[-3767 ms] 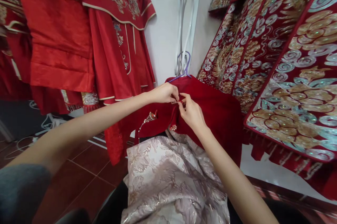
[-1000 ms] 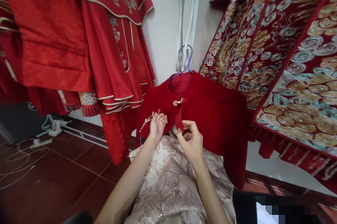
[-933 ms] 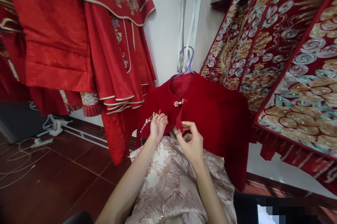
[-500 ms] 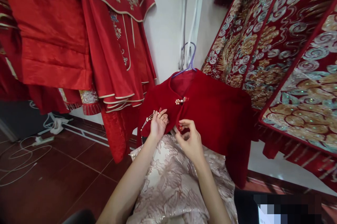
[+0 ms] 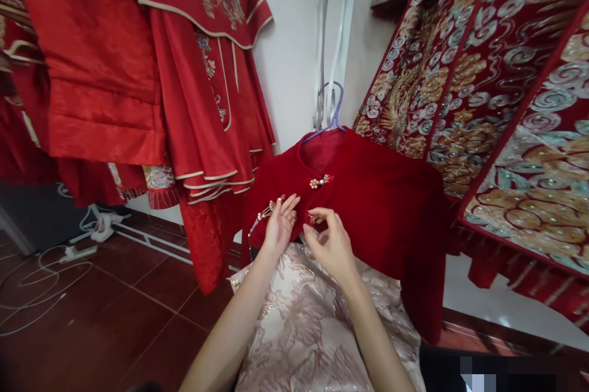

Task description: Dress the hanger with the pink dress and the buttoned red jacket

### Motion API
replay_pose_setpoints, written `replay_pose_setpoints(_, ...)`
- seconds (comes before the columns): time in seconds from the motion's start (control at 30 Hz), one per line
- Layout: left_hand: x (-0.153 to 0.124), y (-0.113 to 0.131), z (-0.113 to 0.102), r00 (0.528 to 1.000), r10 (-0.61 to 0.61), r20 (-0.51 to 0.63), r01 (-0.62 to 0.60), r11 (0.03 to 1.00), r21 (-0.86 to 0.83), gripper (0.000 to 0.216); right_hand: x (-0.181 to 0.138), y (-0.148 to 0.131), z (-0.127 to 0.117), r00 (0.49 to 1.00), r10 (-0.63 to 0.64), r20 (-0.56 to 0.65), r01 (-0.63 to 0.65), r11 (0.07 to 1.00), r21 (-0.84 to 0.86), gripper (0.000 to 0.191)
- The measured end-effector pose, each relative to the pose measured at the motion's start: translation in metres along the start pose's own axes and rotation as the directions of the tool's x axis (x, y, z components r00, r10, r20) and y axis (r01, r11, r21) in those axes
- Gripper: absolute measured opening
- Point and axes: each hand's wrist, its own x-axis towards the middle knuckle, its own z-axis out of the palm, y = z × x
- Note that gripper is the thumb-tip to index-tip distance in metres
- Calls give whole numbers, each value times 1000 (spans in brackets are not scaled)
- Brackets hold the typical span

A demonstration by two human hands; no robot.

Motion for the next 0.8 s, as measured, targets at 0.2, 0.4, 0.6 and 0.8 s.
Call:
replay_pose_setpoints(0.2, 7, -3, 3, 997, 27, -71, -33, 996, -80, 28, 39, 3, 25, 990, -89, 113, 113, 966, -232, 22)
replay_pose_setpoints(0.4, 8, -6, 7, 996, 24, -91, -34, 994, -104, 22, 47, 11, 38, 997, -57, 47, 67, 964, -258, 18)
replay_pose_setpoints(0.6, 7, -7, 8, 986, 14, -166, -38, 989, -140, 17, 45, 8, 48, 996, -20, -88, 4, 984, -179, 16)
replay_pose_setpoints(0.8, 8, -6, 3, 990, -12, -143, -18, 978, -207, 22, 46, 9, 52, 989, -10, -148, -3, 996, -87, 18)
